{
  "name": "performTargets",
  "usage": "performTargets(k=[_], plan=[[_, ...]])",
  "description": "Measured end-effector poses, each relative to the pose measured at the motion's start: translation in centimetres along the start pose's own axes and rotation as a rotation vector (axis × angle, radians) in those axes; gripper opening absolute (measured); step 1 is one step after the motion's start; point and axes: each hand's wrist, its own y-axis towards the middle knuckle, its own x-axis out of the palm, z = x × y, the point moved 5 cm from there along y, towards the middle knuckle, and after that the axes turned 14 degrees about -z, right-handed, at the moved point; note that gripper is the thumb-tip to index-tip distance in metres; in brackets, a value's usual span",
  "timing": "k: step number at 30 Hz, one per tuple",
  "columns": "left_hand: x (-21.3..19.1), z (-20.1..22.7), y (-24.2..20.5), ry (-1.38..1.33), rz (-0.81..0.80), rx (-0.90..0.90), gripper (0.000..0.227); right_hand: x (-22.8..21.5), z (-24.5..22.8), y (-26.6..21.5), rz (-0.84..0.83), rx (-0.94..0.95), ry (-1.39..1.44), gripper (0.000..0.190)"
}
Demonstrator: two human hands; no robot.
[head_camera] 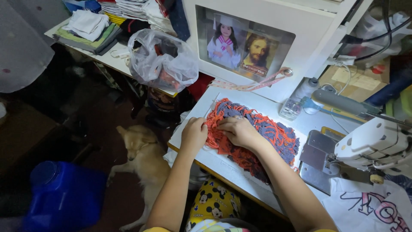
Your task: The person arranges a pile of red and blue fabric scraps on a white surface next to a sewing machine. They repeatedly pet a small dog lying on the floor beside them while organizing the scraps. Finally, they place a white t-shirt over the arranged fabric.
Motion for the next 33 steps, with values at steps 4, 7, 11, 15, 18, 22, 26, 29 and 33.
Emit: performTargets(k=[4,7,11,15,18,22,26,29,33], plan=[[-2.5,1.7,-1.9,-0.024,-0.024,0.051,0.028,-1.9,-0.9,-0.4,0.095,-0.006,0.088,0.024],[-2.5,3.2,-3.1,-0.049,-0.092,0.22,0.033,-1.6,-2.2,-1.1,0.073,-0.027,-0.048,0.018],[-1.2,3.5,-4.5,0.012,-0.277,0.21,0.035,-1.5,-3.9,-3.9,0.024,0.067,-0.159,0.037],[0.4,3.4,-4.1,0.115,-0.174,0.298,0.025,0.4,-4.1,-5.3,0.038,0.136,-0.298,0.029],[0.7,3.4,-4.2,0.125,-0.151,0.29,0.022,1.1,-4.4,-5.4,0.077,0.102,-0.289,0.019],[-1.2,4.5,-5.2,0.02,-0.242,0.247,0.041,0.4,-3.7,-5.4,0.152,0.122,-0.296,0.02],[-0.1,4.0,-5.0,-0.045,-0.176,0.325,0.046,1.1,-5.1,-5.3,0.147,0.019,-0.289,0.013],[1.1,3.5,-4.3,0.004,-0.113,0.357,0.044,-0.2,-6.0,-5.6,0.051,-0.02,-0.167,0.011],[0.1,4.2,-5.2,0.044,-0.102,0.346,0.05,-4.8,-4.9,-7.2,0.039,-0.004,0.098,0.019]])
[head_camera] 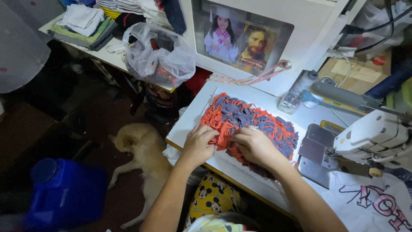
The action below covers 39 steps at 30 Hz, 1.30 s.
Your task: The person arranges a pile of red and blue fabric scraps on a white surface next to a sewing machine. They repeatedly pet a small dog lying on the floor beside them while organizing the scraps. Finally, they place a white t-shirt over the arranged fabric.
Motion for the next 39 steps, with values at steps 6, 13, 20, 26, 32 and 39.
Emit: performTargets(k=[6,13,20,26,32,39], plan=[[1.3,1.0,1.7,0.061,0.15,0.187,0.035,-2.5,2.7,-5.6,-0.062,0.234,-0.097,0.015],[1.8,3.8,3.7,0.208,-0.309,0.029,0.067,-1.2,1.8,-10.6,-0.281,0.371,-0.037,0.044],[2.1,4.5,3.2,0.173,-0.269,0.035,0.062,-1.6,2.6,-12.4,-0.211,0.437,0.013,0.037],[6.9,3.9,1.7,0.258,0.013,0.238,0.031,0.4,4.6,-13.0,-0.064,0.447,-0.086,0.015],[6.6,3.9,1.4,0.25,-0.004,0.183,0.024,0.3,4.5,-13.1,-0.068,0.44,0.021,0.015],[4.4,5.5,2.1,0.131,-0.06,0.147,0.033,-1.7,5.9,-14.0,0.113,0.479,0.05,0.018]])
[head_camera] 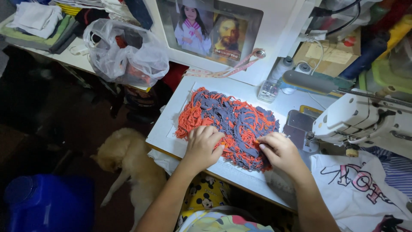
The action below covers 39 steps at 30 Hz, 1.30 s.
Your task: The person arranges a pile of red and blue fabric scraps on a white surface next to a sewing machine. They repeatedly pet a small dog lying on the floor beside them while organizing the scraps. Finally, they place a white t-shirt over the arranged fabric.
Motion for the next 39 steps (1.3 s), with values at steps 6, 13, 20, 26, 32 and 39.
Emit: performTargets(k=[6,13,20,26,32,39], plan=[[1.2,0.2,0.8,0.053,-0.102,-0.026,0.023,0.9,-1.3,0.3,-0.108,-0.007,-0.025,0.016],[1.2,1.4,7.5,0.128,0.064,0.098,0.025,-0.5,1.1,0.1,-0.03,0.156,-0.162,0.026],[4.3,-0.3,9.5,0.234,0.077,0.079,0.016,0.5,2.5,-0.7,-0.108,0.258,-0.136,0.029],[0.6,2.8,6.0,0.029,-0.022,0.134,0.02,-1.8,1.8,-3.1,0.012,0.142,0.058,0.023],[0.4,8.1,2.0,-0.115,-0.19,0.327,0.03,0.6,-0.7,-5.2,-0.117,0.214,0.087,0.028],[3.3,11.1,1.9,-0.024,0.111,0.344,0.026,-1.2,-1.2,-5.7,-0.01,0.625,0.427,0.02]])
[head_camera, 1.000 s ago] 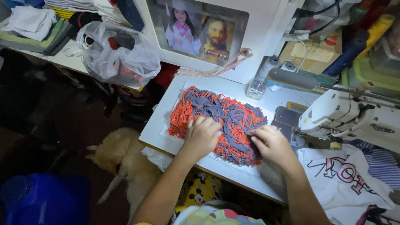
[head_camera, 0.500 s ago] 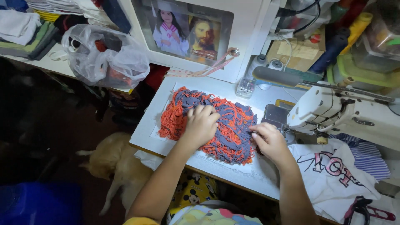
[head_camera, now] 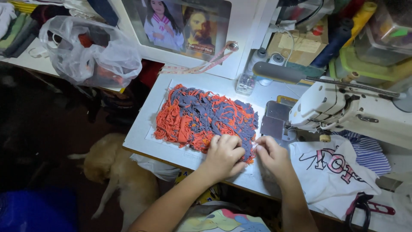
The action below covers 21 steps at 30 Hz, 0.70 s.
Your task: The person arranges a pile of red and blue fabric scraps on a white surface next to a sewing machine. They repeatedly pet a small dog lying on the floor beside them while organizing the scraps. Finally, they place a white t-shirt over the arranged fabric.
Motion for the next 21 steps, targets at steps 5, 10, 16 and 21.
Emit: performTargets(k=[5,10,16,21], plan=[[1.8,0.7,-0.7,0.062,0.097,-0.027,0.018,0.6,-0.1,2.7,-0.128,0.021,-0.115,0.035],[1.7,0.9,-0.9,0.066,0.136,-0.05,0.012,0.9,-3.1,3.3,-0.311,-0.013,-0.283,0.05],[1.7,0.7,-1.1,0.028,0.131,-0.087,0.008,2.2,1.3,6.0,-0.238,-0.081,0.026,0.046],[2.4,0.0,-1.4,0.011,0.129,-0.121,0.006,1.3,0.6,5.1,-0.068,-0.01,0.036,0.037]])
